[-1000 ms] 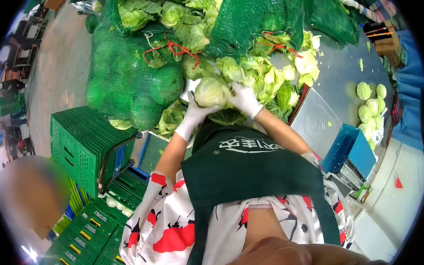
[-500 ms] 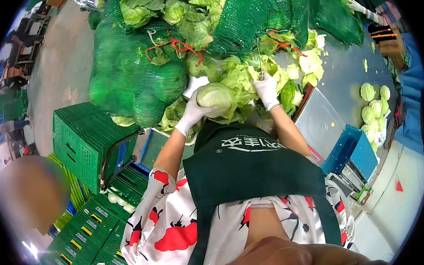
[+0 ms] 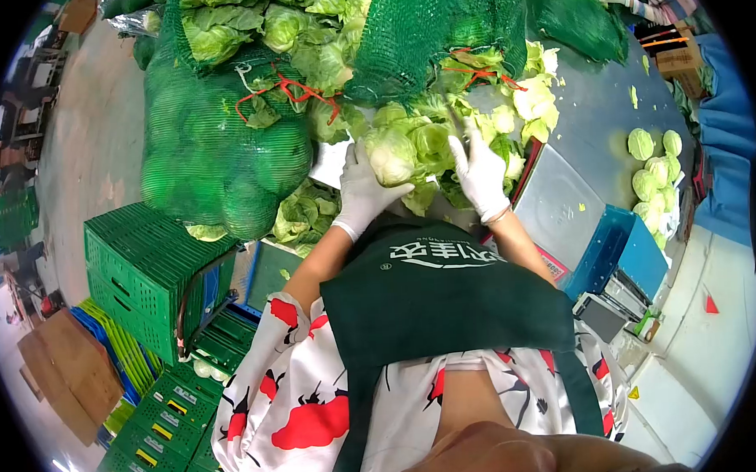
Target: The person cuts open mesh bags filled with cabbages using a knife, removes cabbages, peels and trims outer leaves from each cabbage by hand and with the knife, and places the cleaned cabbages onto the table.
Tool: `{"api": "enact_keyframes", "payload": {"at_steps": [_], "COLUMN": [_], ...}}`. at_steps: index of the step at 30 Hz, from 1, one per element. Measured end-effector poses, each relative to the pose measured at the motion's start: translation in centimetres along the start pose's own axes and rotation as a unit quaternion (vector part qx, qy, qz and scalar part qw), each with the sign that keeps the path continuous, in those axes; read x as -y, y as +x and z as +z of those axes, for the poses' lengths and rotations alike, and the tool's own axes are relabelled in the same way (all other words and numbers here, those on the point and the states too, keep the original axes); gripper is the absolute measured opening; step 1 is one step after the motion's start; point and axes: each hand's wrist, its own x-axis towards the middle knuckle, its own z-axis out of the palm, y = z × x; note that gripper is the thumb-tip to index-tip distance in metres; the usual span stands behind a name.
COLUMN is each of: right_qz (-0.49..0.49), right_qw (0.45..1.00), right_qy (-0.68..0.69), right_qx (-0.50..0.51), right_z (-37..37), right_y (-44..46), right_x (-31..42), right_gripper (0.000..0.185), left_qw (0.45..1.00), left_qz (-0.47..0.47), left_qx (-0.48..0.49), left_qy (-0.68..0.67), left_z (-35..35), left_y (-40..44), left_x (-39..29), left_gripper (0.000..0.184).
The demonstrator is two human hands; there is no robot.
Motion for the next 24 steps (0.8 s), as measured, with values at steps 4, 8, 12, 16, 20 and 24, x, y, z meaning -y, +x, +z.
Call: {"api": "enact_keyframes", "payload": {"at_steps": [4, 8, 12, 16, 20, 24], "right_qz": [-0.084, -0.126, -0.158, -0.180, -0.192, -0.114], "right_qw": [0.985, 0.965, 0.954, 0.946, 0.951, 0.972], "right_qy": [0.010, -0.012, -0.022, -0.029, -0.036, -0.030], "right_qx": [0.153, 0.229, 0.252, 0.270, 0.238, 0.204], "right_z": [0.9, 2.7, 3.3, 4.0, 5.0, 5.4], "right_y": [-0.4, 0.7, 1.3, 1.6, 1.5, 4.1], "right_x": [2.4, 2.6, 2.7, 2.7, 2.9, 2.5], "right_gripper": [0.052, 0.058, 0.059, 0.058, 0.056, 0.048], "left_qw": [0.996, 0.998, 0.998, 0.998, 0.999, 0.999], "left_qz": [-0.062, -0.019, 0.021, 0.011, 0.022, 0.038], "left_qx": [0.024, 0.026, 0.018, 0.050, 0.030, 0.005], "left_qy": [-0.062, -0.047, -0.052, -0.044, -0.024, -0.001], "left_z": [-0.2, 0.3, 0.7, 1.0, 1.4, 1.8], "left_y": [1.6, 2.0, 1.5, 1.8, 1.6, 0.6], "left_x": [-0.7, 0.5, 1.0, 0.9, 0.7, 0.1], "left_gripper": [0.122, 0.121, 0.116, 0.112, 0.114, 0.117]}}
